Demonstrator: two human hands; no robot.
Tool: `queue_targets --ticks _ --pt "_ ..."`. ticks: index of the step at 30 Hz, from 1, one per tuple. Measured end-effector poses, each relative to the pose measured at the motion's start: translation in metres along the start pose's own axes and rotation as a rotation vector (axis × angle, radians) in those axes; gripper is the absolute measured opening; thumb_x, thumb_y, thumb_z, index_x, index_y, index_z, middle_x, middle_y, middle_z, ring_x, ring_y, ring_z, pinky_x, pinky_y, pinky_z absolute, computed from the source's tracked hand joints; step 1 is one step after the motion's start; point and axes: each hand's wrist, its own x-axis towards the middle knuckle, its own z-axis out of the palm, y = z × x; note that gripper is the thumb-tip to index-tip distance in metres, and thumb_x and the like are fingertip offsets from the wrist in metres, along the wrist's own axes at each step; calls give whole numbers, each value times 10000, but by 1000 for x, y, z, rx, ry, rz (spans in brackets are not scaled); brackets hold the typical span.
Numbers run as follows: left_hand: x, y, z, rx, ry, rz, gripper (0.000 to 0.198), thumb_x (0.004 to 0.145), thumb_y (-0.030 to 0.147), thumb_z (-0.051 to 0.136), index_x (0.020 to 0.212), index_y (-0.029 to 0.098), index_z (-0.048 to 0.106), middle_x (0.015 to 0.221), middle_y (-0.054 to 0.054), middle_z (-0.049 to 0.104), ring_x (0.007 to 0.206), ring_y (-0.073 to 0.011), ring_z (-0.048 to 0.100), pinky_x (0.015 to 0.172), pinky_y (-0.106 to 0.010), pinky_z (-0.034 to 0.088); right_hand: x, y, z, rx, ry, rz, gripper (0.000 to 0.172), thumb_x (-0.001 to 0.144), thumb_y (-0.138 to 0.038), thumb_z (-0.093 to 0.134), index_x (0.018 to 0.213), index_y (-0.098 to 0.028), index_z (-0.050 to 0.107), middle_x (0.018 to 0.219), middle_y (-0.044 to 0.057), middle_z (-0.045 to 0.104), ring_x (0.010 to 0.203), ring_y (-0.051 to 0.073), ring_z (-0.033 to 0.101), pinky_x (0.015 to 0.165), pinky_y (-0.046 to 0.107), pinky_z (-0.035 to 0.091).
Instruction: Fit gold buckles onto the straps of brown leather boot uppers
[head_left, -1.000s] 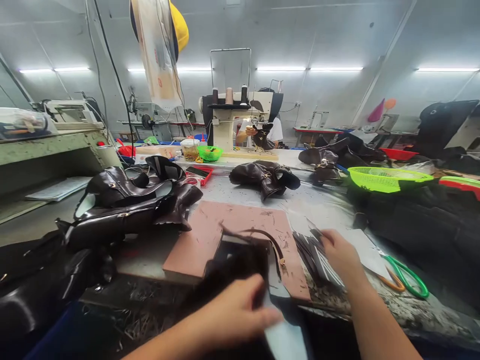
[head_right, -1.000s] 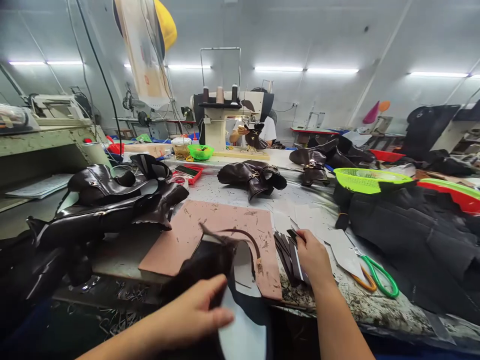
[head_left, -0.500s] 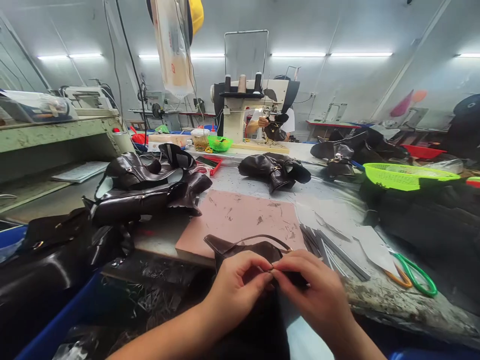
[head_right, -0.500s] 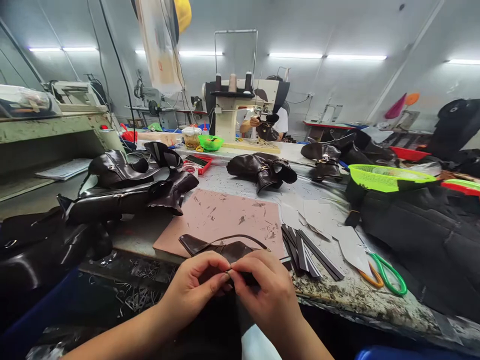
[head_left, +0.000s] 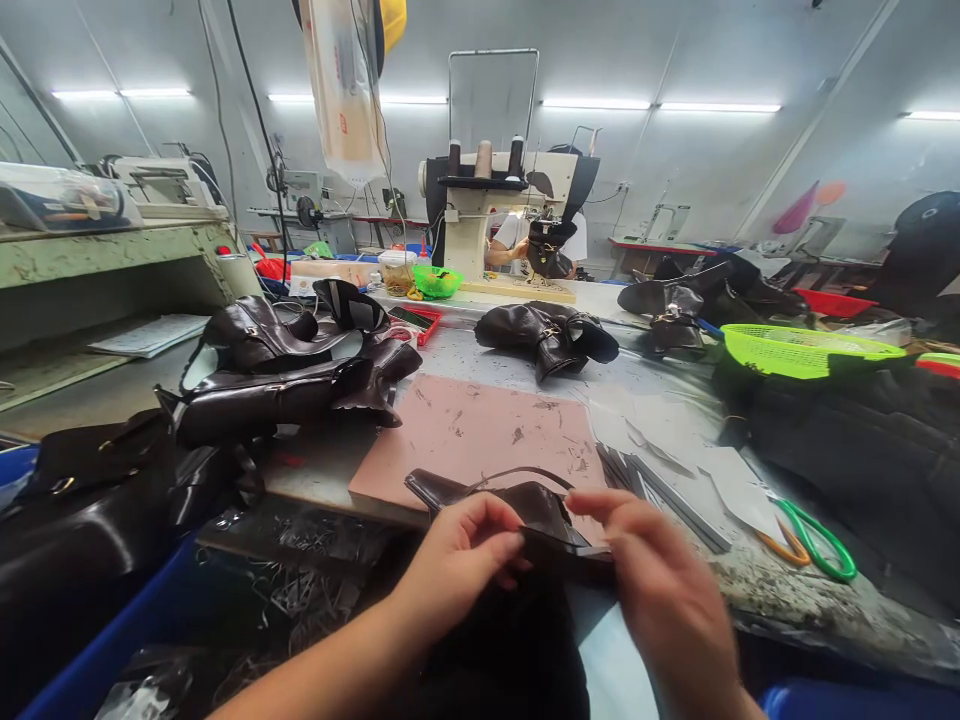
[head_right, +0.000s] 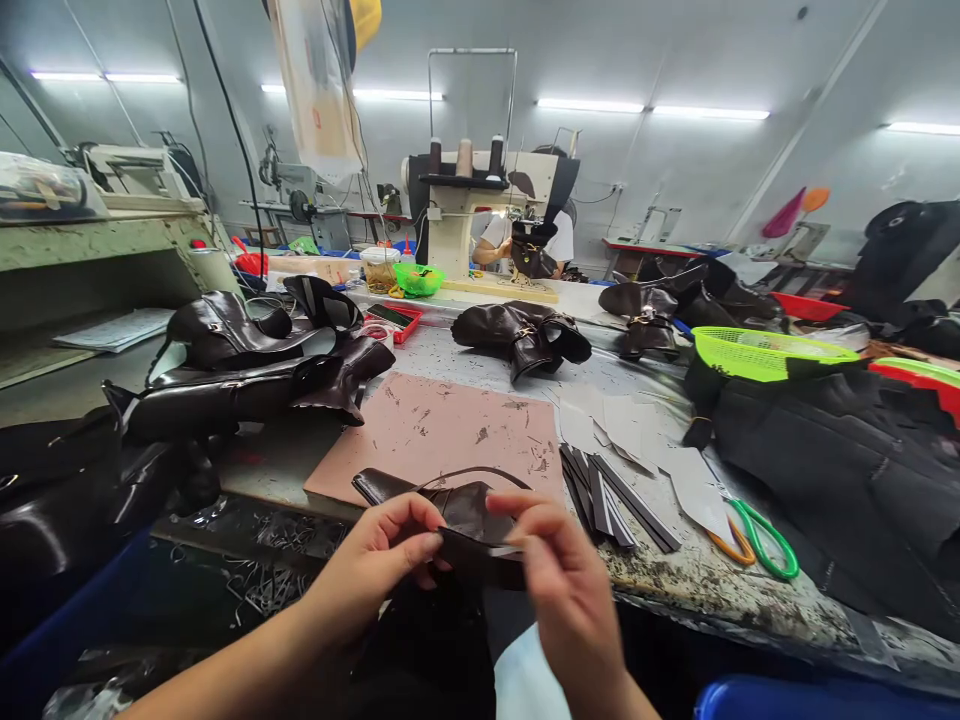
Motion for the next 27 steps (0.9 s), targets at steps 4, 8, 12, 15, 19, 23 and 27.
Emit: queue_targets --ticks 4,8,12,15,19,23,27 --pt "-5 11 -40 -87 143 8 357 553 373 762 710 164 520 619 12 603 559 -131 598 422 -177 458 -11 4 -50 399 -65 417 181 736 -350 562 588 -247 552 382 -43 454 388 137 470 428 243 436" --pt "-17 16 -88 -83 333 34 407 520 353 797 757 169 521 597 36 594 491 -79 542 386 -138 434 -36 19 -94 51 -390 678 308 674 -510 644 593 -217 695 634 68 646 568 194 589 484 266 463" --pt "-23 5 -113 -50 391 -33 383 558 278 777 818 173 516 649 36 606 513 -68 549 412 -132 455 -35 41 -73 97 -572 810 498 659 -650 570 795 -203 743 970 143 678 957 320 585 721 390 489" --pt "-22 -6 -115 -46 386 -66 389 562 221 757 856 181 505 700 39 614 550 -78 578 440 -146 479 -15 45 -19 443 -339 1030 560 641 -672 561 887 -193 717 924 107 700 884 277 627 754 387 492" --pt "-23 -14 -116 -71 467 -75 379 537 204 742 828 168 502 652 42 612 532 -80 578 427 -143 469 4 29 39 593 -156 1152 277 570 -379 705 746 -166 701 713 65 707 729 264 654 704 367 518" --pt "-30 -21 -121 -27 608 -13 313 537 201 714 775 155 515 639 29 629 519 -77 563 404 -131 436 -6 20 46 459 -243 1088 266 543 -277 723 777 -156 686 717 55 709 695 249 652 648 330 518" --pt "-32 -30 -118 54 623 -4 240 571 187 669 774 145 548 629 12 641 512 -92 565 394 -147 422 -26 23 41 362 -327 958 339 598 -329 735 902 -193 669 917 58 705 846 255 638 743 344 506"
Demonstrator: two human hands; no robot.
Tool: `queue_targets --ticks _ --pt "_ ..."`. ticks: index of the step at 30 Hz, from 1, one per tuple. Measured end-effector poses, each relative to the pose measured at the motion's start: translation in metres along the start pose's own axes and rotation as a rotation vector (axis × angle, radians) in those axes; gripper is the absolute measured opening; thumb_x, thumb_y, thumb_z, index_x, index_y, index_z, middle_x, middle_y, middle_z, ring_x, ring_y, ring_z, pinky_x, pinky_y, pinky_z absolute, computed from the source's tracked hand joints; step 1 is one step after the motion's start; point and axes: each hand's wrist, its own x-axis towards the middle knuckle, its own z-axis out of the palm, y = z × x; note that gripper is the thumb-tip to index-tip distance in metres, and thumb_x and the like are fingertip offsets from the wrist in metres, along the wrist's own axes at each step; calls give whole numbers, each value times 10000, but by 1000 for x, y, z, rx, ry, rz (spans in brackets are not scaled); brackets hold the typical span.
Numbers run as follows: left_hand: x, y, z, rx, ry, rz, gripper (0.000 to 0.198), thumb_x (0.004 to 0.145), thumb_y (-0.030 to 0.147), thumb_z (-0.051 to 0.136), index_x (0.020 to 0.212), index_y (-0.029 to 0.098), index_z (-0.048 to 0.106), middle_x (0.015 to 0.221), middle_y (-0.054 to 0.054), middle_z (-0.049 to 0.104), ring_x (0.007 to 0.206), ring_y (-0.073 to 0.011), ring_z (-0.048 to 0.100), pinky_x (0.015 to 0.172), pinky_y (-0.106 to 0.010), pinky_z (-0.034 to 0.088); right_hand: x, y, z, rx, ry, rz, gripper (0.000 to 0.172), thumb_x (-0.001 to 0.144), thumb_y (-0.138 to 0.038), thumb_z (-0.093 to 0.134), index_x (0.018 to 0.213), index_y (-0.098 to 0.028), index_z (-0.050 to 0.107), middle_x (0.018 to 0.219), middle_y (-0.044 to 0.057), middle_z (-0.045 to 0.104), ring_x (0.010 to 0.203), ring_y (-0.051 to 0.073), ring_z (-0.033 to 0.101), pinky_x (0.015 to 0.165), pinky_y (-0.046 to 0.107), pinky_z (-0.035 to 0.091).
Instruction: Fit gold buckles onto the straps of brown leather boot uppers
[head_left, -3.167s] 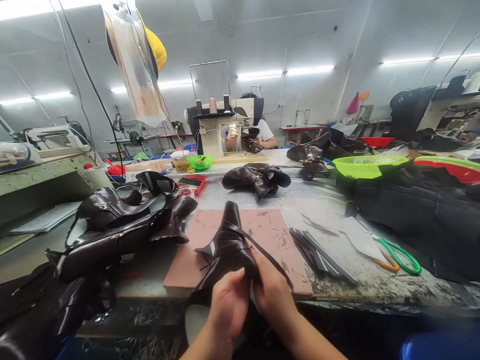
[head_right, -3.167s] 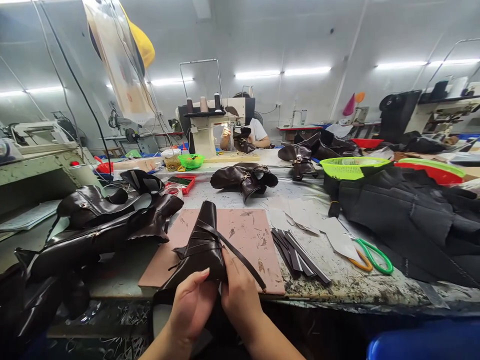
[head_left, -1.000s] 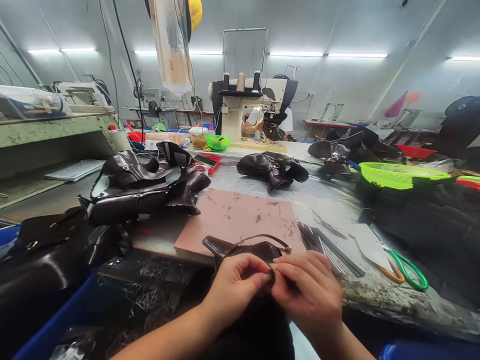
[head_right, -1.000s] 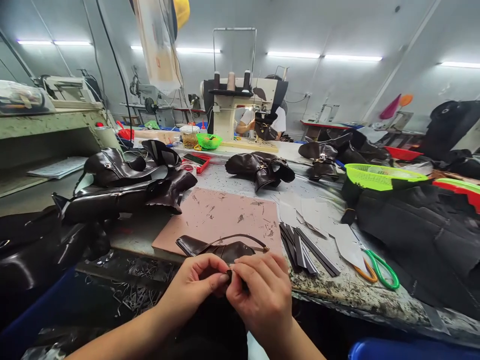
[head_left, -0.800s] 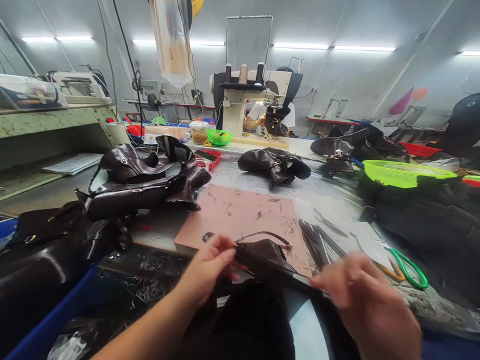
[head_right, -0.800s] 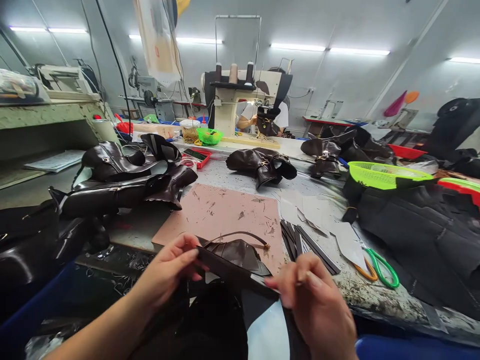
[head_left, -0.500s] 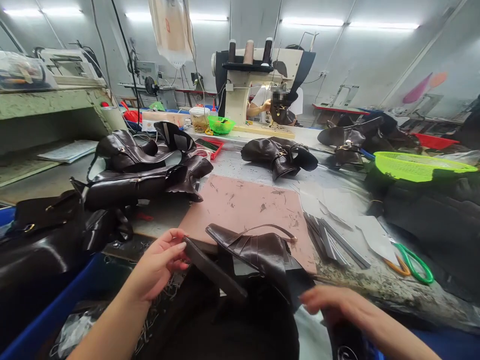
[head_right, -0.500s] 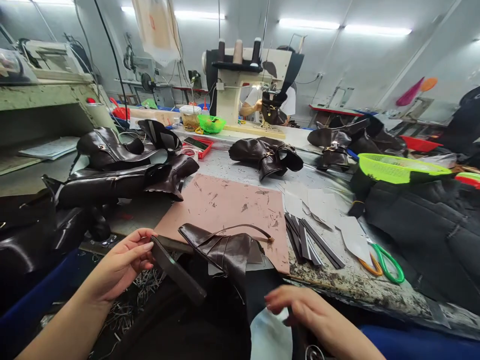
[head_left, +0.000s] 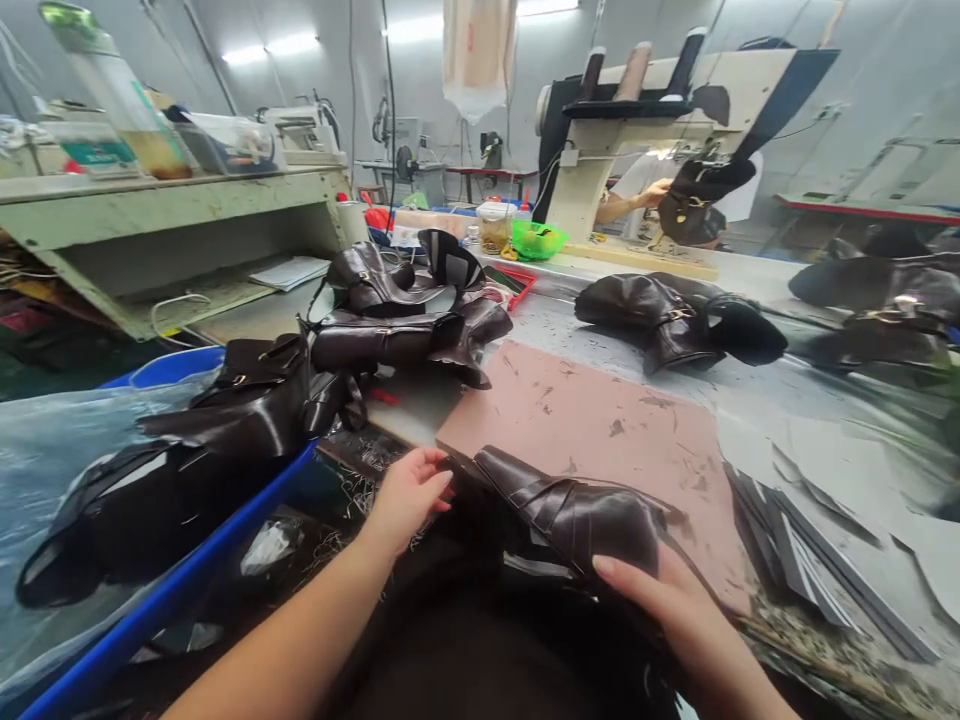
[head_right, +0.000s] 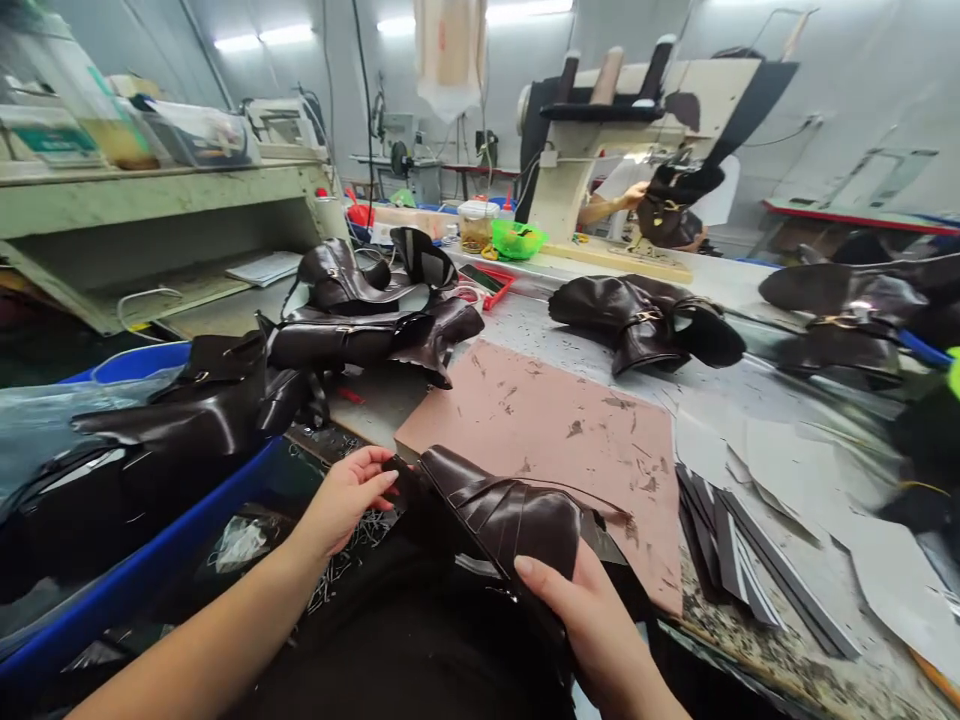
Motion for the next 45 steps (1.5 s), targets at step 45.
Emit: queue_targets --ticks 45 --pt "-7 -14 45 -276 -245 -201 249 549 247 779 705 110 642 636 -24 669 509 -105 579 419 -171 447 1 19 -18 -210 34 -44 406 562 -460 753 813 -144 705 798 90 714 772 271 635 728 388 495"
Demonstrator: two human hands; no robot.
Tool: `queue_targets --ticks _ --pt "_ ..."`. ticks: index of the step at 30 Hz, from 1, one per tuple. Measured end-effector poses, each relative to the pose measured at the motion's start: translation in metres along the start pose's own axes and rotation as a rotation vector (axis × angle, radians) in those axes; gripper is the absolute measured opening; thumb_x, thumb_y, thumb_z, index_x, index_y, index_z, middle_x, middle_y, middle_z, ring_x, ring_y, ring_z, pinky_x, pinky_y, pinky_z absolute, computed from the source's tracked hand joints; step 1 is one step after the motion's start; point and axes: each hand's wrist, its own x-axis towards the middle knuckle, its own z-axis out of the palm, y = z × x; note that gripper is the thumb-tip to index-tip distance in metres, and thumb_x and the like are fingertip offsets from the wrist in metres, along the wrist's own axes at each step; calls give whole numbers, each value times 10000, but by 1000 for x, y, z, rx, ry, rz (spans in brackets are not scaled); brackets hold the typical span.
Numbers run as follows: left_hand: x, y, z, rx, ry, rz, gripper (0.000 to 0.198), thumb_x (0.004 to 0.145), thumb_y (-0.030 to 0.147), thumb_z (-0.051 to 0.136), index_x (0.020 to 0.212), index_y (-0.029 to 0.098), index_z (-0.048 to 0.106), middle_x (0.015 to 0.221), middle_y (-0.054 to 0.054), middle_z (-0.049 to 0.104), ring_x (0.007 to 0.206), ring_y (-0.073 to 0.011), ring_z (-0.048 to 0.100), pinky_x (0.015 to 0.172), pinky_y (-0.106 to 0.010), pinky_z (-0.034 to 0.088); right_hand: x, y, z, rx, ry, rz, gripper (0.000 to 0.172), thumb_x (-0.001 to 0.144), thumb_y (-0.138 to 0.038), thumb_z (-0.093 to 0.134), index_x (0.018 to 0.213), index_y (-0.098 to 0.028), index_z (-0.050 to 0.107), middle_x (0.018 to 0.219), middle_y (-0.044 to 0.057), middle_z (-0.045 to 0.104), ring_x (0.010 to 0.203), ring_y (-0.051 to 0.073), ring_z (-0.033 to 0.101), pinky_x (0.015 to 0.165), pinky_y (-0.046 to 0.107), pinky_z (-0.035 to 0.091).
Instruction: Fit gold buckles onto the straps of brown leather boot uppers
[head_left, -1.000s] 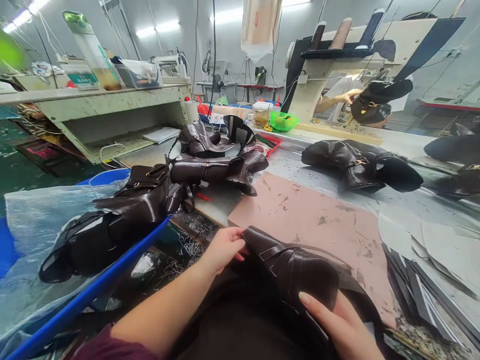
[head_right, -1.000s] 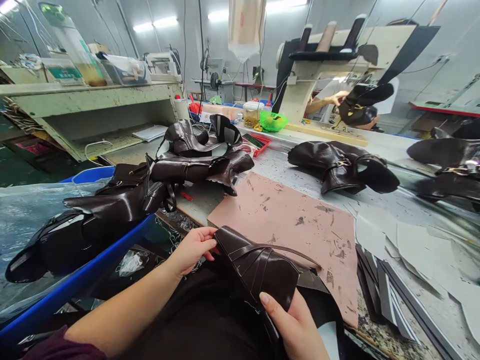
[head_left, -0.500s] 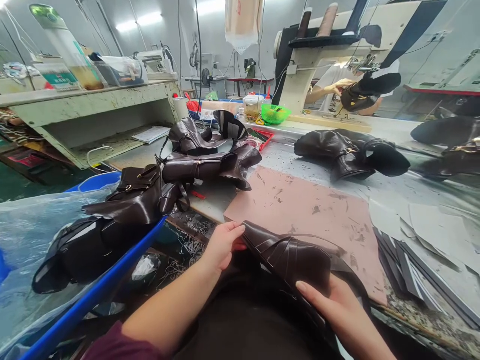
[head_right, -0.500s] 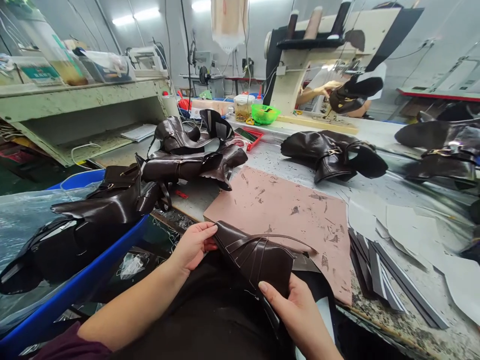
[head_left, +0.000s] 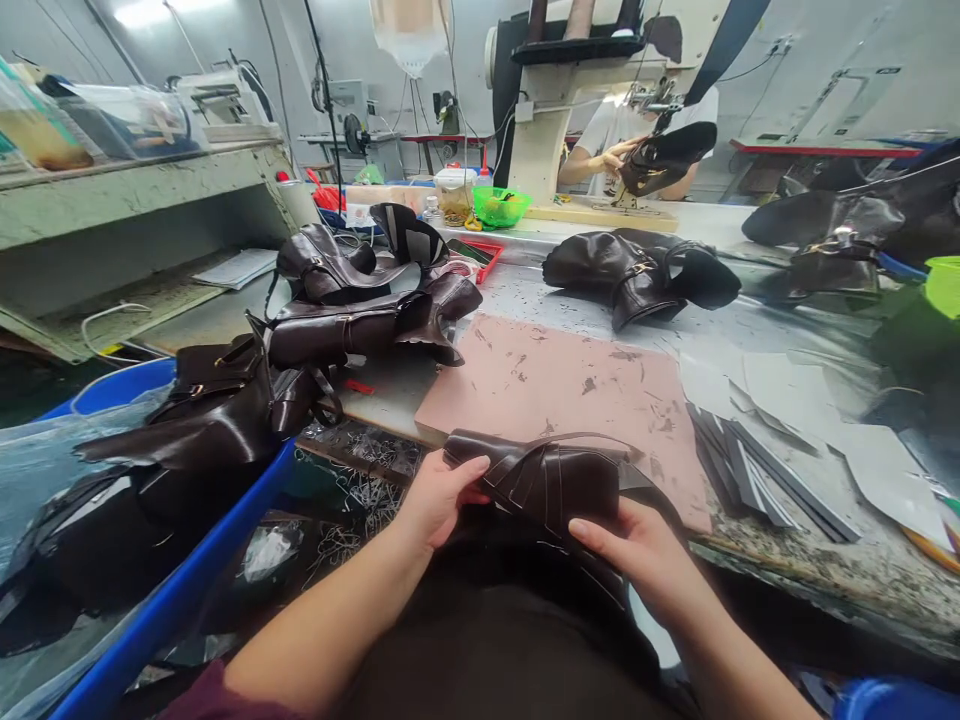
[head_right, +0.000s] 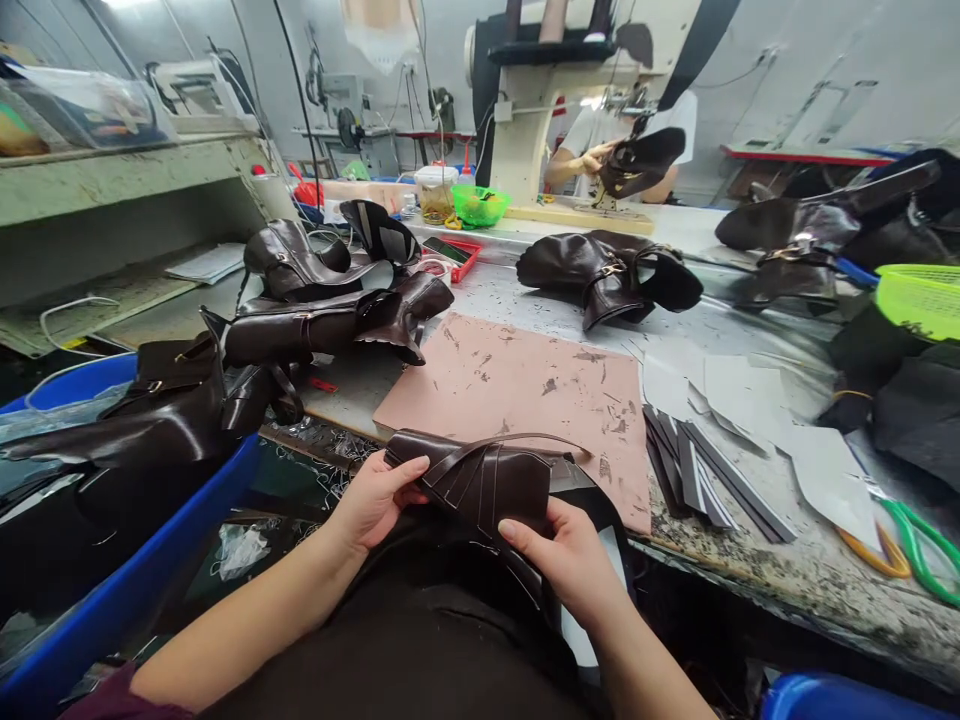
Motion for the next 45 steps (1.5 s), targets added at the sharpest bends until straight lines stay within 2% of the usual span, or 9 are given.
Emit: queue_targets --ticks 7,13,22,28,32,35,38,42,45 --pt "-8 -11 19 28 -182 -156 422 504 280 806 855 118 637 747 -58 683 615 -155 623 486 -208 482 5 2 -10 25 -76 17 403 584 -459 748 829 -143 700 801 86 713 756 259 646 692 359 511" --pt "-9 -20 32 22 -168 -165 437 496 258 811 870 124 628 802 -51 677 670 -152 616 517 -209 485 7 3 -14 63 -66 -19 372 593 -421 755 844 -156 683 802 62 710 738 225 642 682 323 502" --pt "-8 -27 40 91 -228 -102 348 501 256 809 765 107 639 657 -22 636 583 -120 561 530 -220 448 3 -4 -11 5 -220 -23 305 696 -434 666 784 -142 672 730 33 686 672 168 603 621 262 460" --pt "-12 -30 45 94 -171 -130 345 470 266 819 706 101 630 600 -14 627 516 -114 559 427 -188 427 -1 -19 -11 -57 -345 -59 256 709 -402 657 733 -148 671 695 19 658 717 179 589 664 271 455" --pt "-10 -10 34 32 -59 -145 361 478 325 814 710 105 646 602 -26 649 446 -101 558 362 -161 419 -5 -14 -17 -44 -349 -72 291 717 -432 636 750 -144 659 734 34 646 708 178 570 641 273 453" --pt "-7 21 26 2 -16 -27 320 474 311 819 662 109 657 565 -14 640 415 -80 538 345 -144 423 -10 -18 -24 -114 -315 -123 328 732 -468 607 782 -146 653 757 46 645 717 186 564 628 273 451" --pt "-7 62 39 54 -101 217 242 514 293 801 626 126 666 544 -1 629 399 -74 519 344 -155 428 -7 -36 -31 -292 -228 -234 421 724 -561 559 646 -152 624 627 29 599 603 170 535 536 259 421" --pt "-19 120 83 274 -201 830 85 617 229 735 671 185 686 600 38 627 506 -86 557 469 -192 470 9 -70 -45 -567 230 -532 467 671 -636 563 631 -176 633 573 17 577 575 178 529 541 276 401" --pt "-29 133 110 399 -203 924 51 608 236 723 628 200 692 566 42 597 553 -114 581 572 -257 489 25 -79 -53 -357 420 -741 605 725 -700 426 976 -193 640 896 77 657 832 237 589 679 320 444"
